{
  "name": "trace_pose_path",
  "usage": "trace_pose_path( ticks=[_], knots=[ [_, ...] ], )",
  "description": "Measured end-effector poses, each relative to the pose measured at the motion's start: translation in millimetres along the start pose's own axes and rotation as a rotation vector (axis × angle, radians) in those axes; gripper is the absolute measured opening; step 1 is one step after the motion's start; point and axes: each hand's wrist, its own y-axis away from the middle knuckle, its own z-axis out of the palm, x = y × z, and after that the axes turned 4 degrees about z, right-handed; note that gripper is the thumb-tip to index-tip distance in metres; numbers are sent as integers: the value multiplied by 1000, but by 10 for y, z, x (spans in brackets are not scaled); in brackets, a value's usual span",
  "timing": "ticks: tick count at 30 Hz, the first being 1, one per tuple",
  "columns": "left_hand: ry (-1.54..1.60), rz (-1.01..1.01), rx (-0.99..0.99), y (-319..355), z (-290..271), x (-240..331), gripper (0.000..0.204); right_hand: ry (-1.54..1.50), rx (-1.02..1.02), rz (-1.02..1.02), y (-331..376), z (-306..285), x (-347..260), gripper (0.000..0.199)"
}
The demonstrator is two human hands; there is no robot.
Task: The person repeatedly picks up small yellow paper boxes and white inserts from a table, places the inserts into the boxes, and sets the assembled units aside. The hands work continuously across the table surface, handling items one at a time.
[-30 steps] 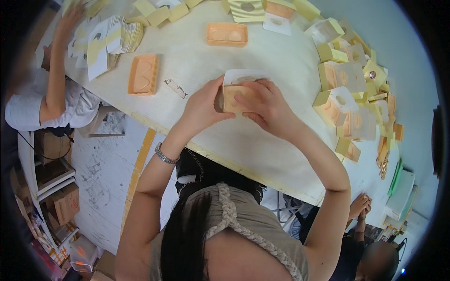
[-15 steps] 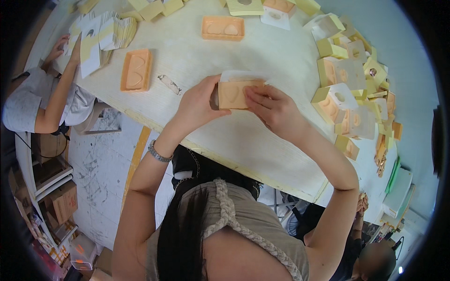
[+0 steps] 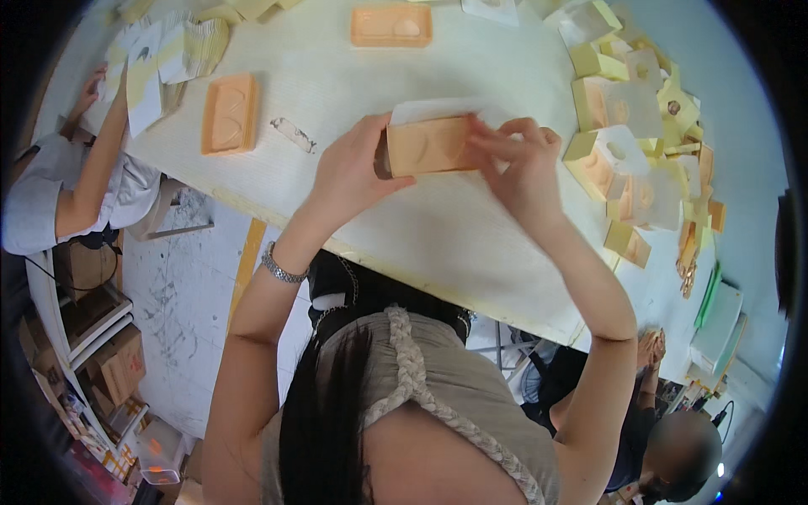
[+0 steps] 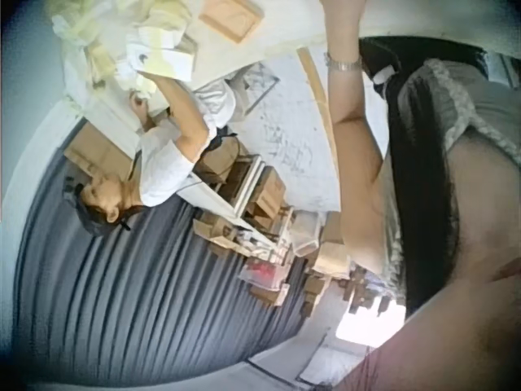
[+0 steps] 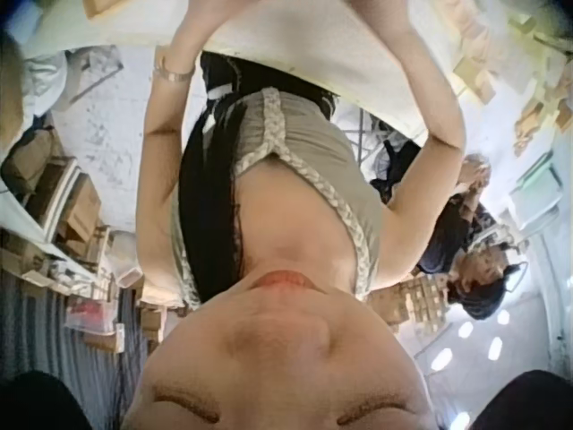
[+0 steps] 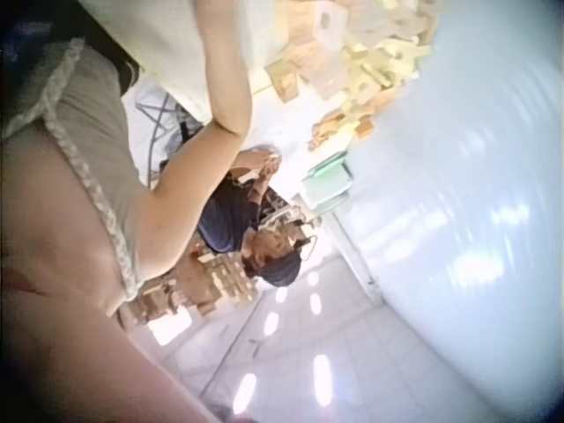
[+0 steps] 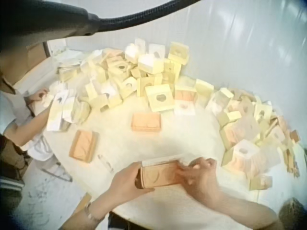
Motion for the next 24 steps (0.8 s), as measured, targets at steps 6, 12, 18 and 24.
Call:
trace_pose_path(
  ticks=[6,12,18,24],
  knots=[
    [-14,5,8,-13,-22,38,76,-393,-34,428,-142,21,-110,21],
    [-19,67,51,7,-8,24,76,-42,-21,135,-74,24,-54,23],
    [-23,13,27,21,-4,13,77,-785,-270,699,-149,-34,-59,30],
    [-18,-52,-11,20,-51,83,79,-975,-134,628,-36,64,-128,29]
  ],
)
